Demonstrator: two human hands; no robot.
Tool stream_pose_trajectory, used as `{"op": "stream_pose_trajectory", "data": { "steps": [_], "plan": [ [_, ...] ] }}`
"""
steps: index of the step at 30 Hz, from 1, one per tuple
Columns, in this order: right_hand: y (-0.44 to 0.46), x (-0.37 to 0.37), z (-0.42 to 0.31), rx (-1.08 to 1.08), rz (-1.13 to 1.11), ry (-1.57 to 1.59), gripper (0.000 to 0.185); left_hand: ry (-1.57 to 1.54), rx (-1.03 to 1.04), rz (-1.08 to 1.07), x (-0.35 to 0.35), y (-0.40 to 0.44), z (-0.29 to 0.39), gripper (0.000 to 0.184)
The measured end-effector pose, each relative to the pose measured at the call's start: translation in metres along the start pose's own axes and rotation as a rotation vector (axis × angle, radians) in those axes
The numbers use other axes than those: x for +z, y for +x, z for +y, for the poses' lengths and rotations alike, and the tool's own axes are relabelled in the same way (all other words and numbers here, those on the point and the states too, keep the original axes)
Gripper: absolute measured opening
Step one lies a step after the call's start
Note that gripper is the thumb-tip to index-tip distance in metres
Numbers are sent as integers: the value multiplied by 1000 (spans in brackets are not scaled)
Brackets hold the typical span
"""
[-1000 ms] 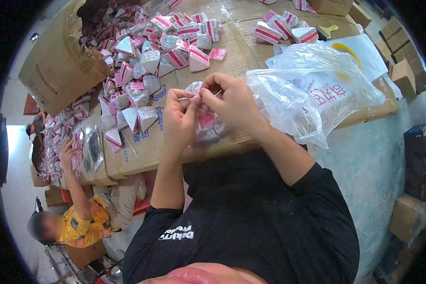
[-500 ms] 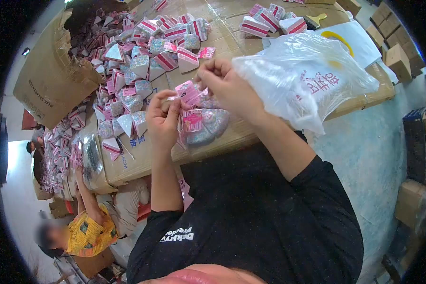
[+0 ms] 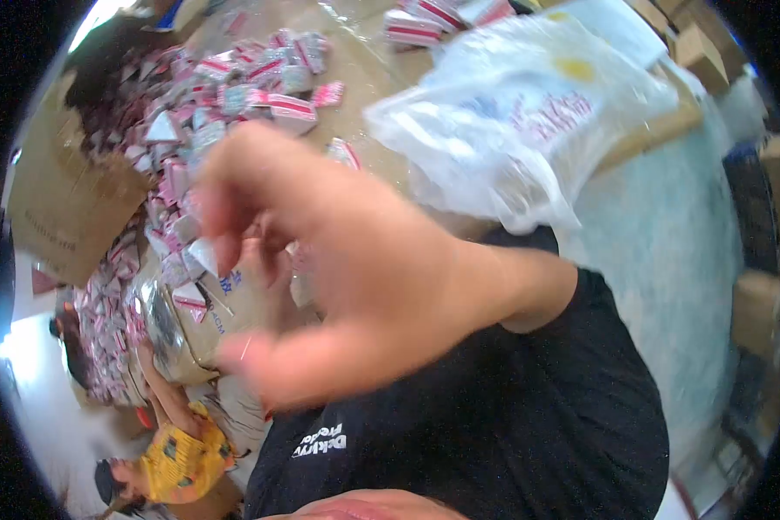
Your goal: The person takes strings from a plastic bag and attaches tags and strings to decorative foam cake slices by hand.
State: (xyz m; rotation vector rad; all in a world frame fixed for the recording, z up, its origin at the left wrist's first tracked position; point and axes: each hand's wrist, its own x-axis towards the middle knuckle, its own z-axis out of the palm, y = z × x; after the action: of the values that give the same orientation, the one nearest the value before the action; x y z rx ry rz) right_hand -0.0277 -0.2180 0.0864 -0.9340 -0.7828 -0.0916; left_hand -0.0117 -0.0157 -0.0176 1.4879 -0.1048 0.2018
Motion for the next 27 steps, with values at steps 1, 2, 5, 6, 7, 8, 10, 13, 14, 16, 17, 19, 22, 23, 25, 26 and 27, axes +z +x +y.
{"op": "stream_pose_trajectory", "data": {
  "steps": [1,2,5,6,7,8,10,13,14,16,17,19,22,23,25,26,27],
  "plan": [
    [1,5,-6,-159,24,-24,40,-215,-216,118,4,-1,4,14],
    [-2,3,-9,-159,58,-37,40,-209,-240,91,3,-1,3,14],
    [-24,-17,-37,-124,93,-94,40,-196,-271,66,-4,7,-4,10],
    [-23,-18,-41,-111,97,-109,40,-193,-277,66,-6,8,-6,10],
    [37,74,7,-96,95,-120,40,-191,-280,72,-8,8,-9,9],
    [97,163,53,-78,88,-124,40,-260,-228,23,-12,7,-12,16],
    [95,161,49,-41,72,-124,40,-181,9,-135,-3,6,-4,10],
    [82,131,32,20,108,-147,41,-125,8,-130,-7,13,7,9],
    [74,112,24,39,136,-174,41,-110,9,-142,-9,17,9,9],
    [56,85,5,79,161,-177,41,-47,25,-121,-16,25,16,9],
    [48,74,-5,94,148,-164,41,-7,50,-90,-20,29,21,9],
    [26,41,-28,120,146,-194,42,30,98,-67,-26,40,30,10],
    [-55,-33,-114,177,193,-220,42,104,129,-59,-27,63,46,11],
    [-58,-53,-127,183,188,-231,42,188,170,-87,-23,80,58,10],
    [0,-90,-117,171,143,-271,43,168,155,-171,-28,125,80,9],
    [-63,-108,-131,30,132,-244,40,141,198,-205,-6,99,73,9],
    [-73,-117,-130,-60,156,-173,38,199,189,-229,-4,123,92,10]
  ]
}}
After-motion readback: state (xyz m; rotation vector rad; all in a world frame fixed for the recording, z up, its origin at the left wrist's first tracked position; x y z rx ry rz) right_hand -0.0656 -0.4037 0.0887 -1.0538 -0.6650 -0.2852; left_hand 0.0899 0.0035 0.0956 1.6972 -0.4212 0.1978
